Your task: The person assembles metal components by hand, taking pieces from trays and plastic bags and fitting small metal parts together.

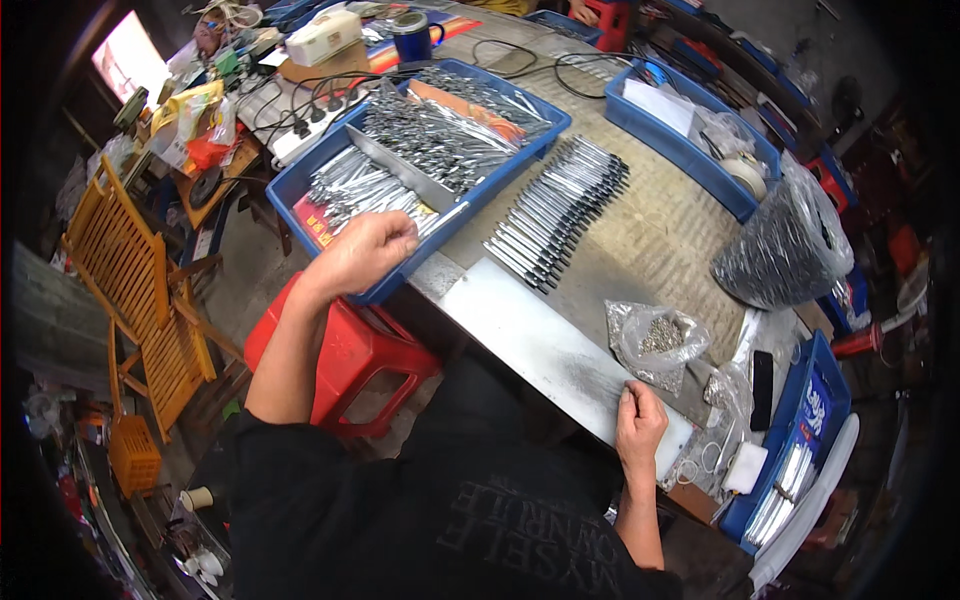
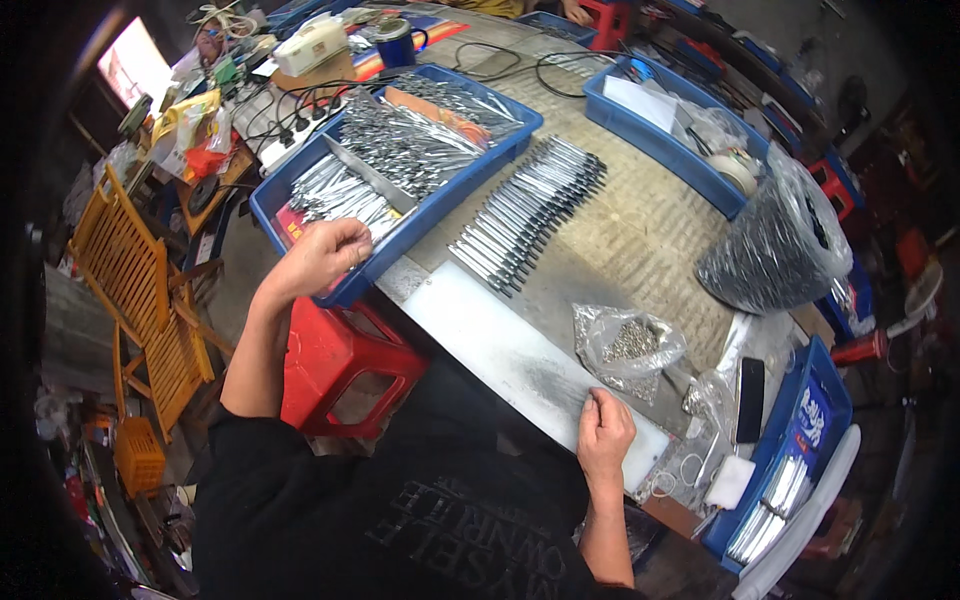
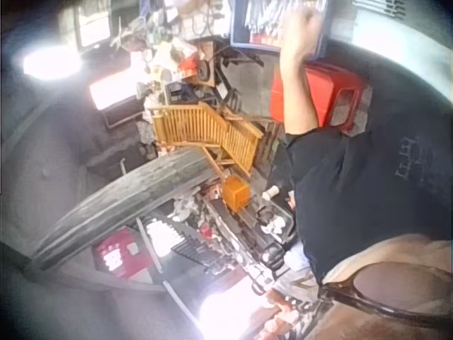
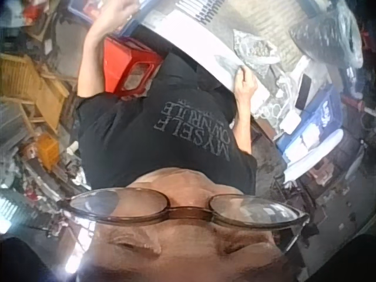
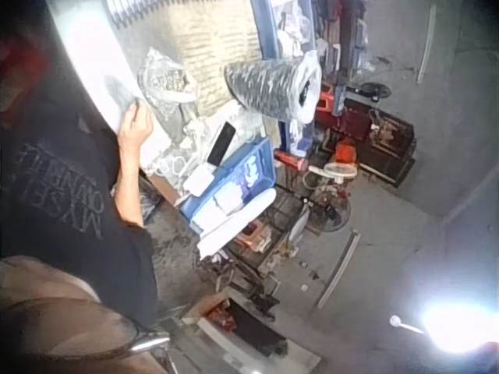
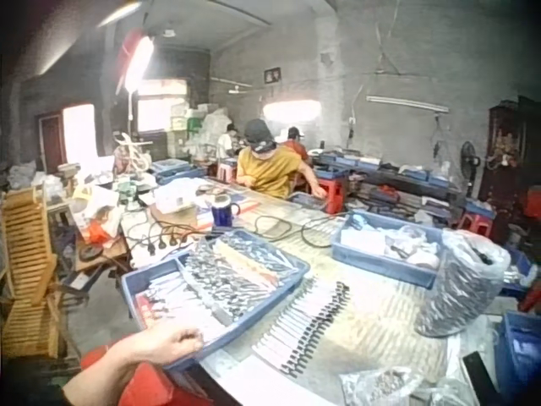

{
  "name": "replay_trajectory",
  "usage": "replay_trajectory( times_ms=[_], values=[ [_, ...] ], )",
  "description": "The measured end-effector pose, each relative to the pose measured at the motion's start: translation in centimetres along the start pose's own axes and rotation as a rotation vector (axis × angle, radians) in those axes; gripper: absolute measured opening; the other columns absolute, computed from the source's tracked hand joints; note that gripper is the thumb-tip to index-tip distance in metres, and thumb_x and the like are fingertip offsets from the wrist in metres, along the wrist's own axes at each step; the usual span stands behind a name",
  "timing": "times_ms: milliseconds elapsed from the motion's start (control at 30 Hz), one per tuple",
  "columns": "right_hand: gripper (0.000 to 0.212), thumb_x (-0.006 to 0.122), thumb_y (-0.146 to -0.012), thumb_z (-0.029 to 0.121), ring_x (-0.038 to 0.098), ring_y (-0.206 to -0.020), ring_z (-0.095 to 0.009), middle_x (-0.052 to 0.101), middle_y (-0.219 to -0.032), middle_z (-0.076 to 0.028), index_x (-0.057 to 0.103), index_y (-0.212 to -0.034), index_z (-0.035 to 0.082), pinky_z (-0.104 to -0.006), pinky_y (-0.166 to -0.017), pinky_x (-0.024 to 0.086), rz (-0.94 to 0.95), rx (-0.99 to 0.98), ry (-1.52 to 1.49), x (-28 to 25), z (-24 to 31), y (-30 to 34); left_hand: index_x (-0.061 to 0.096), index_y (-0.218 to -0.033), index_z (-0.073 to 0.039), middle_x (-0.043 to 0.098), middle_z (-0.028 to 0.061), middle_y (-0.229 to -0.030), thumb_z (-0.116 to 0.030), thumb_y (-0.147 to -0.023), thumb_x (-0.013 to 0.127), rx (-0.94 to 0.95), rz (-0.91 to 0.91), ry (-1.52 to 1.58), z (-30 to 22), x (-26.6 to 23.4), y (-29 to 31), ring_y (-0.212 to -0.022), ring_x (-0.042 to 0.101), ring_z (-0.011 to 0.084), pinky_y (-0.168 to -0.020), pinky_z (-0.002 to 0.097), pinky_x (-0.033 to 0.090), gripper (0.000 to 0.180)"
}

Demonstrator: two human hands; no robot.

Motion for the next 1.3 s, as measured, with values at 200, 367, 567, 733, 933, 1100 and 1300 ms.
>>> replay_trajectory(
  times_ms=[200, 367, 567, 733, 933, 1100, 1300],
  values=[
    [0.013, 0.055, -0.078, 0.005, 0.059, -0.072, -0.033, 0.061, -0.078, -0.017, 0.060, -0.087, -0.002, -0.0367, -0.066, 0.045, 0.001, 0.005, -0.107, -0.4, 0.7, -0.5, 0.054, -0.082, 0.000, 0.057, 0.0078, -0.066, -0.007, -0.082, 0.054, 0.133, 0.066, 0.150, -6.9, 4.4, 0.6, -0.061, 0.055, 0.0154, -0.057, 0.0282, 0.044, 0.008],
    [0.015, 0.056, -0.082, 0.008, 0.055, -0.067, -0.014, 0.060, -0.073, -0.008, 0.059, -0.092, -0.002, -0.0261, -0.062, 0.043, 0.070, 0.221, -0.315, 0.0, 0.6, -1.2, 0.053, -0.081, 0.000, 0.053, 0.0124, -0.062, -0.005, -0.080, 0.056, 0.282, 0.085, 0.111, -11.0, 8.8, 0.8, -0.055, 0.054, 0.0241, -0.052, 0.0316, 0.042, 0.006],
    [0.017, 0.054, -0.087, 0.011, 0.048, -0.068, -0.005, 0.054, -0.074, 0.002, 0.058, -0.098, -0.002, -0.0187, -0.060, 0.039, 0.073, 0.263, -0.943, 0.6, 2.1, -2.6, 0.054, -0.082, 0.000, 0.054, 0.0122, -0.061, -0.004, -0.079, 0.057, 0.374, 0.217, 0.216, -14.2, 14.2, 1.9, -0.055, 0.055, 0.0255, -0.052, 0.0321, 0.043, 0.005],
    [0.017, 0.056, -0.088, 0.015, 0.048, -0.065, -0.004, 0.055, -0.070, 0.001, 0.059, -0.091, -0.001, -0.0187, -0.059, 0.039, 0.100, 0.290, -0.920, 0.2, 1.1, -2.4, 0.057, -0.086, 0.001, 0.056, 0.0076, -0.064, -0.008, -0.082, 0.057, 0.288, 0.363, 0.301, -14.4, 17.4, 1.9, -0.056, 0.054, 0.0152, -0.053, 0.0292, 0.042, 0.010],
    [0.015, 0.057, -0.087, 0.016, 0.048, -0.060, -0.003, 0.056, -0.066, 0.002, 0.061, -0.088, 0.002, -0.0172, -0.053, 0.036, 0.004, 0.358, -0.946, -0.5, -1.1, -2.2, 0.058, -0.096, 0.004, 0.059, 0.0003, -0.075, -0.013, -0.090, 0.052, 0.008, 0.554, 0.805, -13.5, 20.6, 1.4, -0.065, 0.050, 0.0059, -0.058, 0.0212, 0.041, 0.019],
    [0.014, 0.057, -0.087, 0.014, 0.048, -0.062, -0.004, 0.055, -0.068, 0.001, 0.059, -0.085, -0.001, -0.0191, -0.056, 0.040, -0.027, 0.328, -0.874, -0.8, -1.4, -1.7, 0.058, -0.098, 0.004, 0.059, 0.0006, -0.073, -0.013, -0.088, 0.054, 0.109, 0.560, 0.694, -15.1, 21.9, 1.2, -0.066, 0.048, 0.0047, -0.060, 0.0195, 0.040, 0.019],
    [0.013, 0.058, -0.084, 0.012, 0.051, -0.061, -0.007, 0.057, -0.065, -0.002, 0.059, -0.083, -0.001, -0.0235, -0.056, 0.043, -0.045, 0.284, -0.713, -0.9, -0.8, -0.5, 0.058, -0.094, 0.003, 0.057, 0.0039, -0.068, -0.008, -0.083, 0.058, 0.178, 0.529, 0.549, -16.3, 23.1, 1.9, -0.062, 0.050, 0.0073, -0.058, 0.0231, 0.043, 0.015]
  ],
)
Point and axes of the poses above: each hand's wrist, its own y-axis away from the middle knuckle, its own x-axis out of the palm, z = x × y, the point moved 9 cm from there along -y, towards the middle knuckle
